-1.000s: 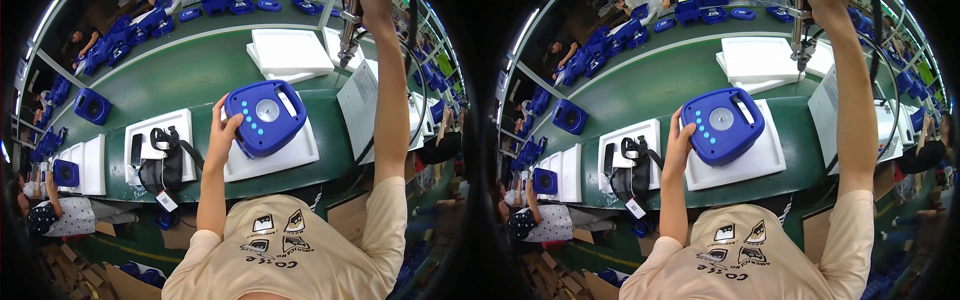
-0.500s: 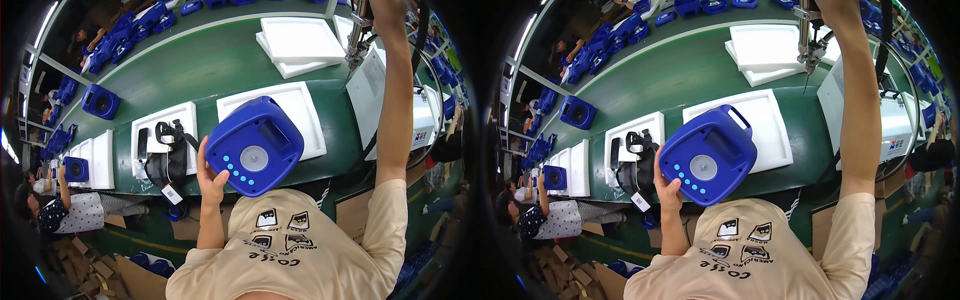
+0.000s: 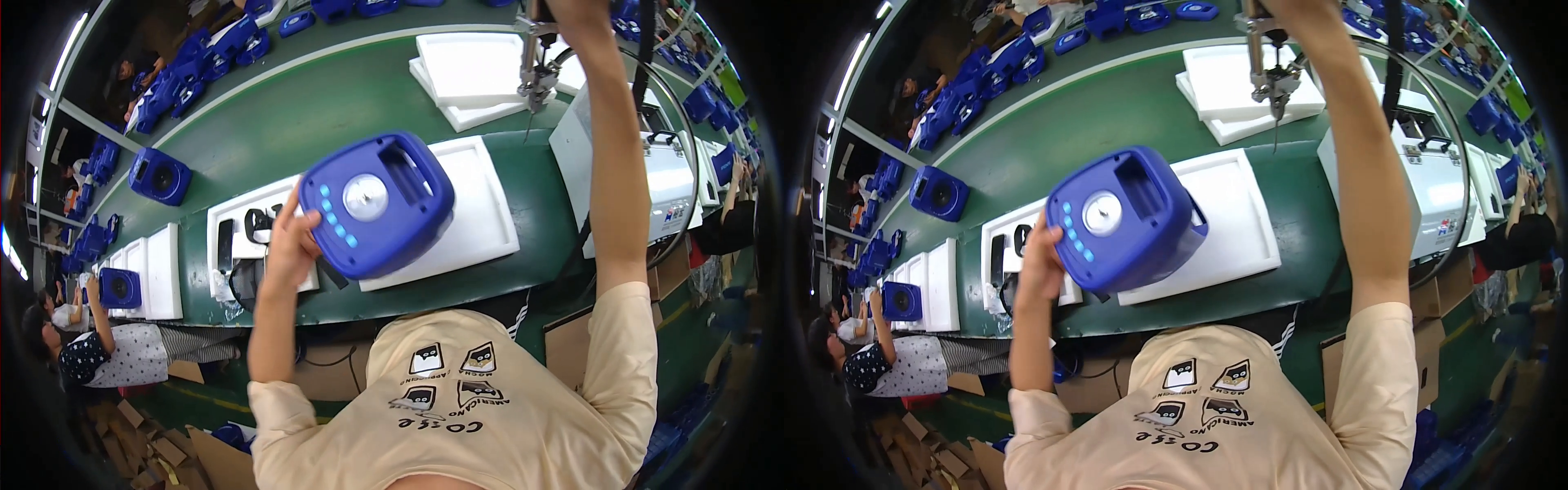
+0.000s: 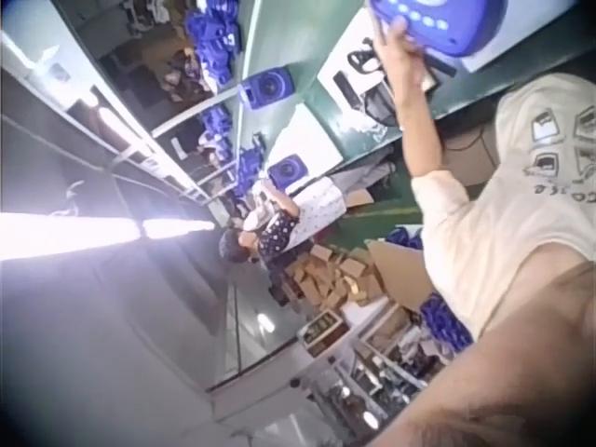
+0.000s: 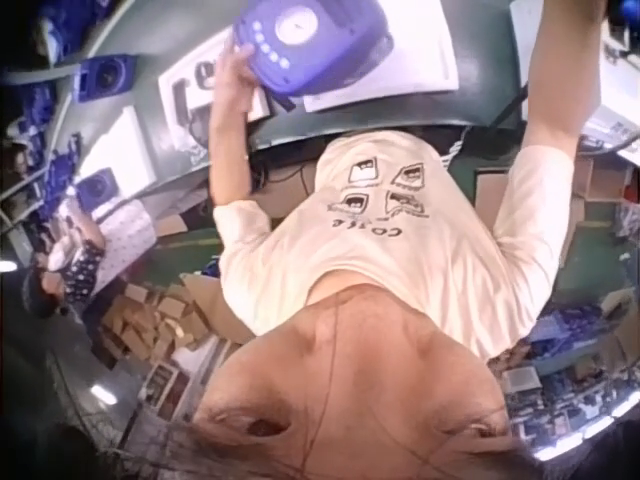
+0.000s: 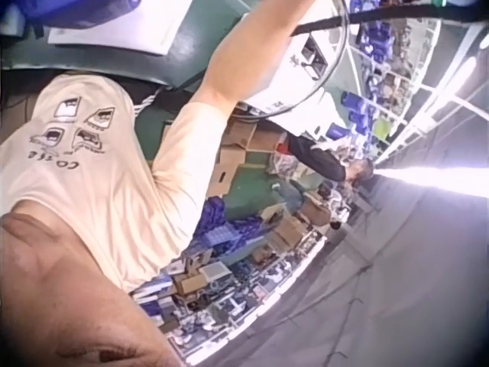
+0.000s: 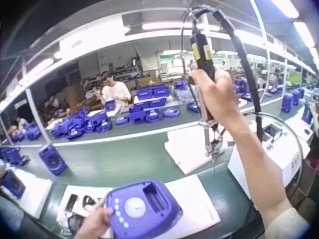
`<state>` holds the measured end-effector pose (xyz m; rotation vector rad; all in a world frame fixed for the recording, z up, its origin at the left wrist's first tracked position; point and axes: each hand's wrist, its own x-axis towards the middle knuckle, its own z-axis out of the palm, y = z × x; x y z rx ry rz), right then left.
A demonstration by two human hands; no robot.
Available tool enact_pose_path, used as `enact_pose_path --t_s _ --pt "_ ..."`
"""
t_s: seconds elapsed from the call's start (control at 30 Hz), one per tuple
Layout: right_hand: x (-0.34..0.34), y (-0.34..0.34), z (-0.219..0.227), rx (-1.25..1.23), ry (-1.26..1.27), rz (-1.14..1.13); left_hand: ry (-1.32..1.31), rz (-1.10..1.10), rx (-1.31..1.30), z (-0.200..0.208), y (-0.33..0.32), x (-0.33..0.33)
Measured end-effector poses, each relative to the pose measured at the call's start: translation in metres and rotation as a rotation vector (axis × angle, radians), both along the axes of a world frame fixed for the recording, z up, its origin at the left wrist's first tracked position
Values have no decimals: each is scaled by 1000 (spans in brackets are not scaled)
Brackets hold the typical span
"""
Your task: The person assembles blue electronic components on a production line using a pneumatic screwdriver.
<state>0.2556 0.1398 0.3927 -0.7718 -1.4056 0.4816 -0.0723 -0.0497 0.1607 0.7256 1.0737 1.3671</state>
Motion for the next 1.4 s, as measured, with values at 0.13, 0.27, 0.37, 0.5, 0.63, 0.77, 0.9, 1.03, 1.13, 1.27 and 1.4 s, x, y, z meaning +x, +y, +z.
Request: enact_pose_path --t_s 0.13,0.27,0.37,0.5,0.63,0.77,0.9,1.03,1.13,1.27,1.4 --pt "18 2 1 118 -5 -61 227 -129 -75 72 63 3" --pt "33 -10 7 137 7 -37 187 -52 -103 87 137 -7" --pt "36 -21 9 65 30 75 88 128 -42 71 206 18" --pt "29 -32 10 -16 63 172 -188 234 77 20 292 43" --pt "23 -40 11 -44 62 186 -284 458 84 -28 328 78" --pt "24 -40 8 -13 52 244 -170 411 -34 -21 361 85" --pt "19 -31 5 -45 30 161 -232 441 -117 -12 358 83" --pt "18 -25 1 -42 -14 100 -124 122 -127 -14 306 85" --pt "0 -31 2 23 -67 98 733 241 133 -86 243 56" --pt "-11 -17 -15 12 115 224 1447 168 333 -160 156 82" --pt "-36 -10 -22 19 258 304 1663 422 458 -192 135 82"
